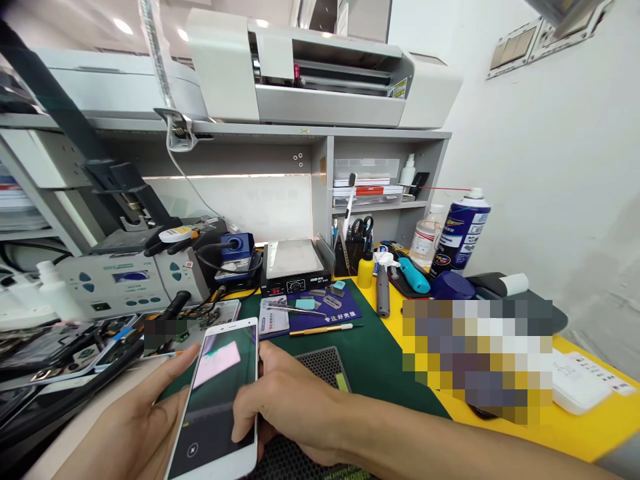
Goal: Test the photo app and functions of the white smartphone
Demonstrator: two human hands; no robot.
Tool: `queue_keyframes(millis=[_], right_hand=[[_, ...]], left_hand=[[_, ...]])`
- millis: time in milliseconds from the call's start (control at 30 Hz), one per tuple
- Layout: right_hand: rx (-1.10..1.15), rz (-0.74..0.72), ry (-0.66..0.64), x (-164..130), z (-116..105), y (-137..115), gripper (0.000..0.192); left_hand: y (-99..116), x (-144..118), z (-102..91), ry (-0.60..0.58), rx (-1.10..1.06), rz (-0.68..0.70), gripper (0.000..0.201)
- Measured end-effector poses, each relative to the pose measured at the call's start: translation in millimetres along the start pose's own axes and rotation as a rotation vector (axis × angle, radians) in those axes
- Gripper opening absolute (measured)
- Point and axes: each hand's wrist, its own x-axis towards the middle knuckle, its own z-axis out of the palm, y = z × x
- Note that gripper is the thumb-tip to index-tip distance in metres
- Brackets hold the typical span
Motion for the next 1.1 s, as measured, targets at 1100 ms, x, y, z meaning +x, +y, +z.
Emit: queue_keyframes(millis=[1100], right_hand=[[-0.021,-0.07,-0.117,2.3,-4.2,7.6,0.038]], left_hand=[[-1.2,-2.5,-1.5,-0.001,-0.036,0.007,0.05]])
